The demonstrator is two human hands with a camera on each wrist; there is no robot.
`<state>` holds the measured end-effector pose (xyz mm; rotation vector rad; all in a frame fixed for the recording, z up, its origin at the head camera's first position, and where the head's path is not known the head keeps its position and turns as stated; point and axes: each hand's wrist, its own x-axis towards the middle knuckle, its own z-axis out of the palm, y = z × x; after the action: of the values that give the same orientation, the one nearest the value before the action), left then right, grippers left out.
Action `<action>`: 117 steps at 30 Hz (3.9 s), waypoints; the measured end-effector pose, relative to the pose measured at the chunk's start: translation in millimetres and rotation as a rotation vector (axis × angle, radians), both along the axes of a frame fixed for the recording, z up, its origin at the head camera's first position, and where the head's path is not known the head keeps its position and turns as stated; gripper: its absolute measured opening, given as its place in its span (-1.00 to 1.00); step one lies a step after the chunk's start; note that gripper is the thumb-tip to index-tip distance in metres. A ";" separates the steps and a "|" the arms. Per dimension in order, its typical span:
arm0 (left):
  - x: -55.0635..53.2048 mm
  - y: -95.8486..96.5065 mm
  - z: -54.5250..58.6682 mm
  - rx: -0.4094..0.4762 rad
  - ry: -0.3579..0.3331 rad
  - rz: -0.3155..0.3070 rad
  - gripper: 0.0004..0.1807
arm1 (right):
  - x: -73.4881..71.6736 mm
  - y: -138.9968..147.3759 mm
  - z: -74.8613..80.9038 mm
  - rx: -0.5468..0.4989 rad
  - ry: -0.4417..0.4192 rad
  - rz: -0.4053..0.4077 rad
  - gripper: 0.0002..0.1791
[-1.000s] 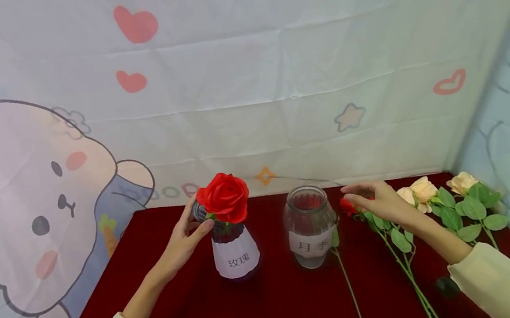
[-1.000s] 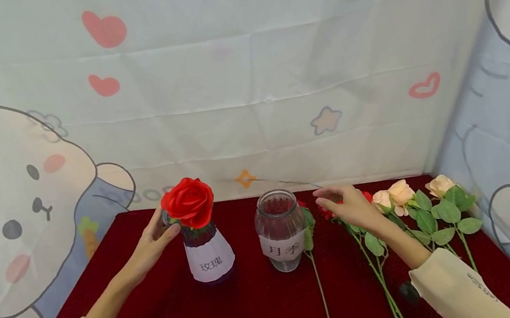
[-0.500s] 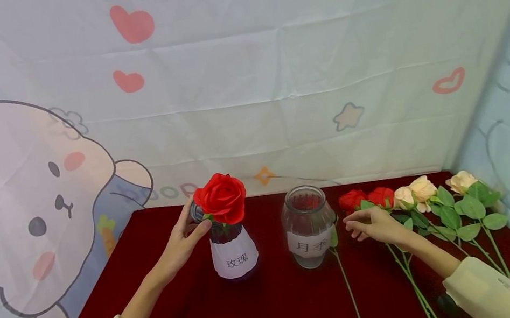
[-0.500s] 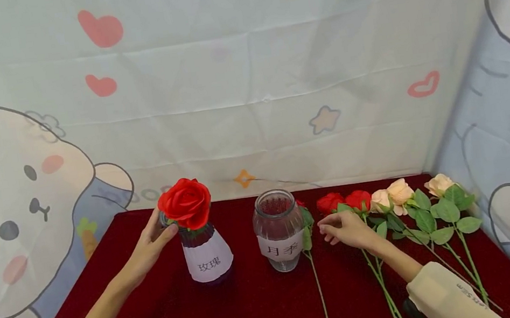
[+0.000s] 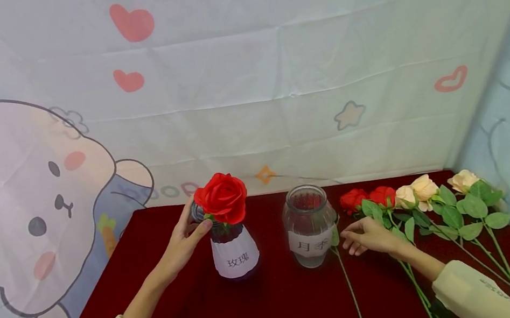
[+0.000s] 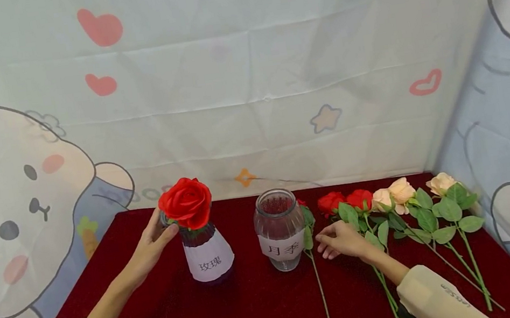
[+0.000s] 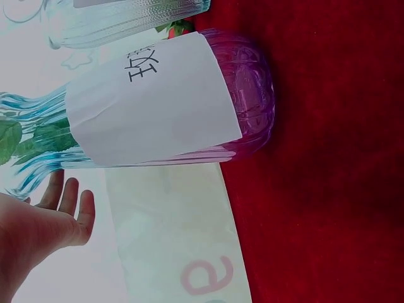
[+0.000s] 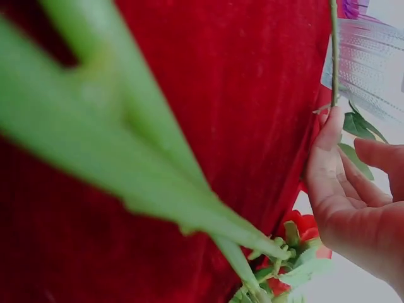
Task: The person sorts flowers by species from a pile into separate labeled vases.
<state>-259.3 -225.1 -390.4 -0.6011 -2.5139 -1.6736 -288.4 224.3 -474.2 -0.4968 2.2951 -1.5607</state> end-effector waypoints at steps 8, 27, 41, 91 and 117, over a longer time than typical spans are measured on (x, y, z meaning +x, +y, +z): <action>2.5 -0.7 2.9 -0.035 -0.005 0.016 -0.17 | 2.9 -4.4 -4.5 0.007 -0.015 0.004 -0.58; 1.0 -0.3 3.8 -0.047 -0.001 0.028 -0.18 | -2.2 -16.4 -6.0 0.026 -0.146 0.005 -0.45; 1.4 -0.1 4.9 -0.055 0.004 0.028 -0.18 | -0.8 -13.3 8.0 0.031 -0.143 -0.021 -0.47; 1.1 2.9 3.5 -0.043 0.006 0.014 -0.19 | 15.6 51.3 122.6 -0.405 -0.096 -0.158 -0.84; -0.6 0.3 1.6 -0.034 0.000 0.017 -0.19 | 13.8 34.0 144.0 -0.868 -0.038 -0.159 -0.76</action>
<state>-259.9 -224.9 -388.8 -0.5809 -2.5446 -1.6291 -274.6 258.3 -330.2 -0.4668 1.5508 -2.5875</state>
